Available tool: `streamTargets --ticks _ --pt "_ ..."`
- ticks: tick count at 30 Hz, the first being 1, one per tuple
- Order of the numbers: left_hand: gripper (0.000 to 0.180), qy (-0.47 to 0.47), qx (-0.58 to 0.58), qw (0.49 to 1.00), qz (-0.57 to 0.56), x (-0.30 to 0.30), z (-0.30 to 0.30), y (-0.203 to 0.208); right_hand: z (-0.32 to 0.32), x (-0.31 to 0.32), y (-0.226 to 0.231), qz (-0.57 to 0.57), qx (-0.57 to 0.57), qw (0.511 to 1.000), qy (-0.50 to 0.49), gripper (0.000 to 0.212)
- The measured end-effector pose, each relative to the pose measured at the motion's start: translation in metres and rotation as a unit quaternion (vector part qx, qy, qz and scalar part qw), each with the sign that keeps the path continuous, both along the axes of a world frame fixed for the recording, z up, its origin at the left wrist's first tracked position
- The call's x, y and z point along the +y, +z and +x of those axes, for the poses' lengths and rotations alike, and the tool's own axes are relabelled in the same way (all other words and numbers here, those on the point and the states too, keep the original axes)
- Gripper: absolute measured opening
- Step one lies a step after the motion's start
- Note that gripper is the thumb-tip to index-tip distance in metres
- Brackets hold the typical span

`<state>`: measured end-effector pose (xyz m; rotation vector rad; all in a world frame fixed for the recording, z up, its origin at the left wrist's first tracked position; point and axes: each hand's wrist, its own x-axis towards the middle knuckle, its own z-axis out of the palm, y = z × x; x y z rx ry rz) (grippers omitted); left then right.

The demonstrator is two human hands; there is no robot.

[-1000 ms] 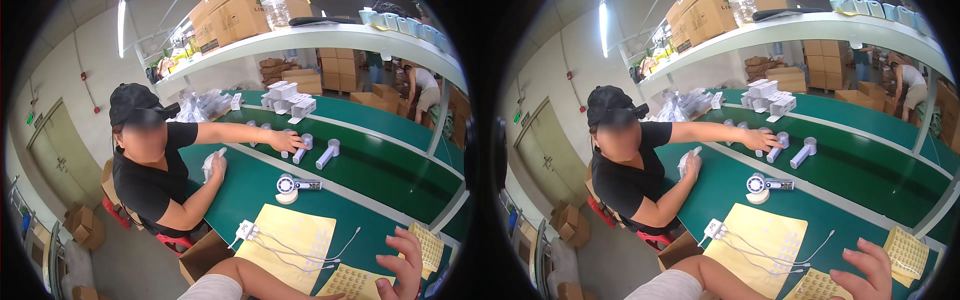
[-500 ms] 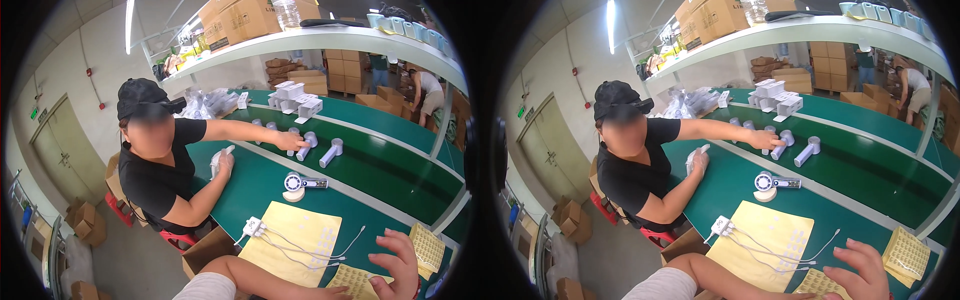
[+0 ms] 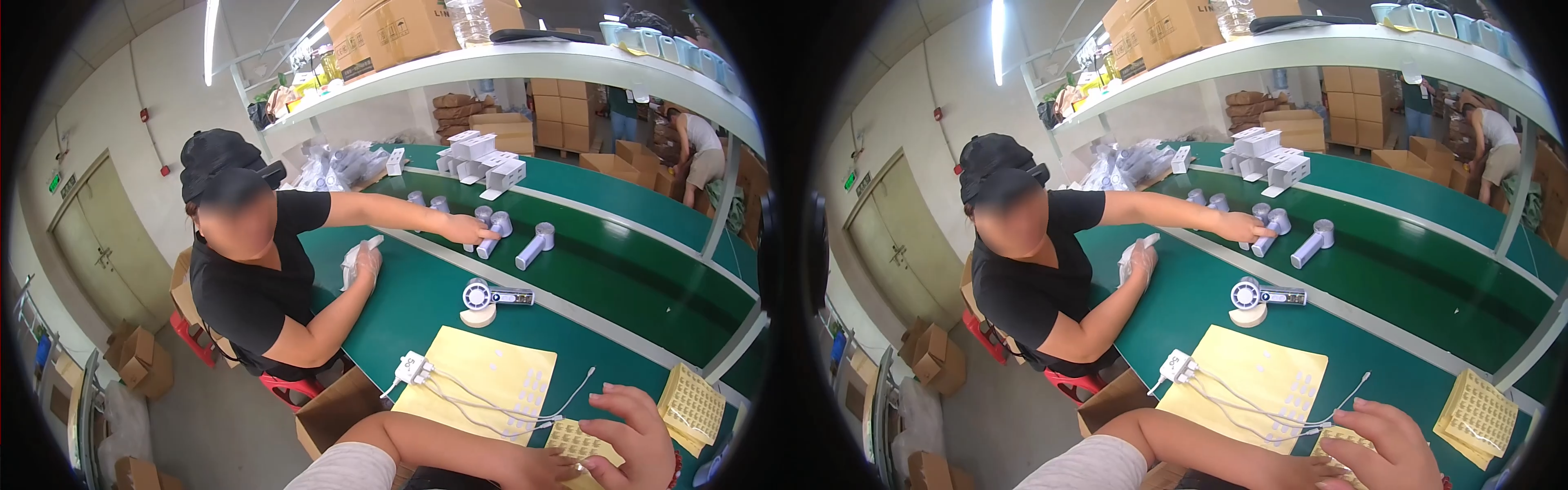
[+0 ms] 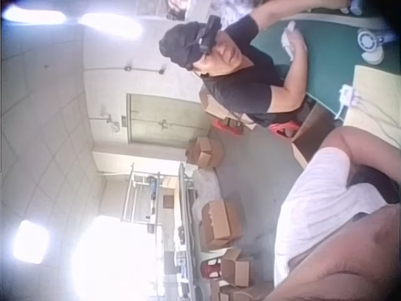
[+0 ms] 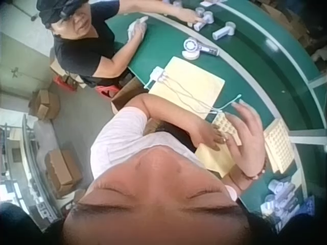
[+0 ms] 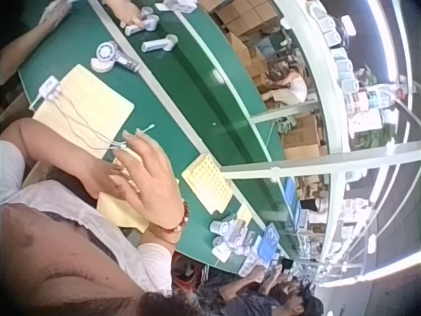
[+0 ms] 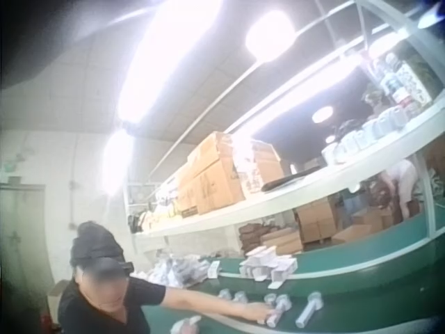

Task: The person assembles portable hand fans by hand, then applies adhesive stickers to the fan handles.

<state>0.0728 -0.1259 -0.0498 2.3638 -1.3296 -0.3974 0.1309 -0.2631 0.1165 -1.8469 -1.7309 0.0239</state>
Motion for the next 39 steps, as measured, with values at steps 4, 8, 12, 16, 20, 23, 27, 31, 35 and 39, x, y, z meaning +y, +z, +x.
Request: streamTargets --ticks 4,8,12,16,20,23,27,31,35,39 --pt "0.082 -0.02 0.055 0.996 0.063 0.006 0.006 0.024 0.0 -0.004 0.001 -0.004 0.0 1.0 -0.001 0.036" --pt "0.085 0.002 0.02 0.999 -0.032 -0.001 0.006 0.001 0.007 -0.013 -0.006 -0.039 -0.012 0.999 -0.031 0.035" --pt "0.069 0.07 -0.06 0.995 -0.027 -0.017 -0.004 -0.023 0.026 -0.056 -0.055 -0.169 -0.002 0.981 -0.098 0.05" --pt "0.055 0.135 -0.147 0.976 -0.089 -0.015 -0.008 -0.038 0.032 -0.101 -0.099 -0.323 -0.003 0.928 -0.187 0.081" --pt "0.049 0.122 -0.11 0.982 -0.095 -0.011 0.001 -0.035 0.022 -0.119 -0.126 -0.31 0.029 0.93 -0.194 0.088" --pt "0.07 0.141 -0.049 0.985 -0.09 -0.014 0.005 -0.035 0.018 -0.116 -0.13 -0.271 0.046 0.933 -0.233 0.088" --pt "0.086 0.206 0.03 0.977 -0.057 -0.016 0.002 -0.031 0.023 -0.104 -0.12 -0.278 0.042 0.932 -0.227 0.089" --pt "0.082 0.196 0.046 0.978 -0.058 -0.019 0.0 -0.036 0.027 -0.1 -0.122 -0.287 0.009 0.939 -0.19 0.088" --pt "0.08 0.211 -0.106 0.968 -0.087 -0.028 -0.012 -0.055 0.019 -0.116 -0.13 -0.297 -0.055 0.929 -0.213 0.084" --pt "0.083 0.231 -0.037 0.969 -0.075 -0.013 -0.009 -0.033 0.015 -0.115 -0.139 -0.299 0.005 0.922 -0.247 0.085"
